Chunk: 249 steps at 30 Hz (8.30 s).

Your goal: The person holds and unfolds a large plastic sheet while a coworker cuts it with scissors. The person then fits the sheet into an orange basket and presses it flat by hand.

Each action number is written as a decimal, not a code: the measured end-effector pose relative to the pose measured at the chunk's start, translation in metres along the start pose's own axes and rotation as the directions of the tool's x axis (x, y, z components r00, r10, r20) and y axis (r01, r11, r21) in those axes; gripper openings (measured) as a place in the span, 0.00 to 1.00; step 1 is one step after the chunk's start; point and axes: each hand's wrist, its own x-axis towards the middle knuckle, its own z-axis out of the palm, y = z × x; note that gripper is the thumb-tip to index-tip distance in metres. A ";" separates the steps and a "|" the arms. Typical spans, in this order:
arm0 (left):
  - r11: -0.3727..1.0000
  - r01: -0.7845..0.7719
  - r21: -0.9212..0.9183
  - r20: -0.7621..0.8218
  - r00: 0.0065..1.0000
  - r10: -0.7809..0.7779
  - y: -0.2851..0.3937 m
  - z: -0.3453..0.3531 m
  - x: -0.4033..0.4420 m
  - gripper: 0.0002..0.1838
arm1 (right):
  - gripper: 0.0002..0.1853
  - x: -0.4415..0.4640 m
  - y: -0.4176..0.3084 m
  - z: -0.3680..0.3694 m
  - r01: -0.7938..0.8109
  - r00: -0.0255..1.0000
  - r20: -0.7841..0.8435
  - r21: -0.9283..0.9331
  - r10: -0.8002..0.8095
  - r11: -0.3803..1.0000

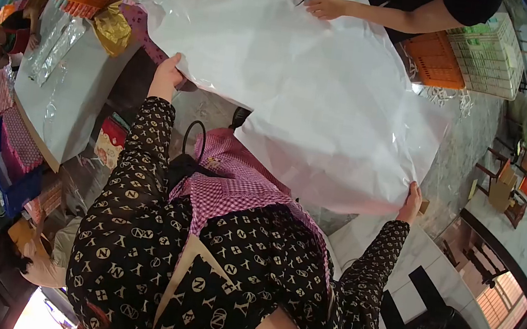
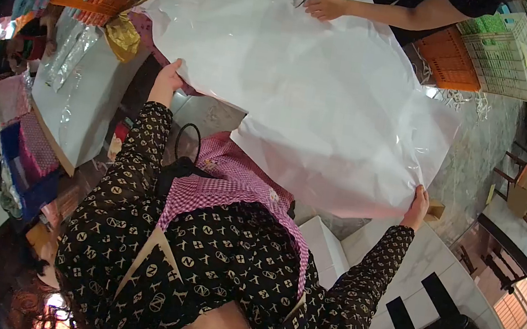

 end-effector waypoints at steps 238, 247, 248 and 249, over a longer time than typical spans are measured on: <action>0.910 -0.109 0.400 0.091 0.993 0.079 0.142 0.049 0.112 0.07 | 0.18 0.023 0.010 -0.025 -0.017 0.999 -0.024 0.230 0.023 0.973; 0.911 -0.097 0.400 0.414 0.906 -0.086 0.133 0.089 0.073 0.15 | 0.18 -0.002 0.026 -0.029 -0.081 0.986 -0.151 -0.021 0.077 0.996; 0.915 -0.104 0.389 0.361 0.931 -0.047 0.124 0.093 0.063 0.14 | 0.17 -0.007 0.032 -0.028 -0.089 0.986 -0.136 0.042 0.094 0.995; 0.934 -0.096 0.343 0.315 0.949 -0.018 0.112 0.091 0.061 0.13 | 0.16 -0.009 0.037 -0.027 -0.098 0.987 -0.120 0.101 0.110 0.990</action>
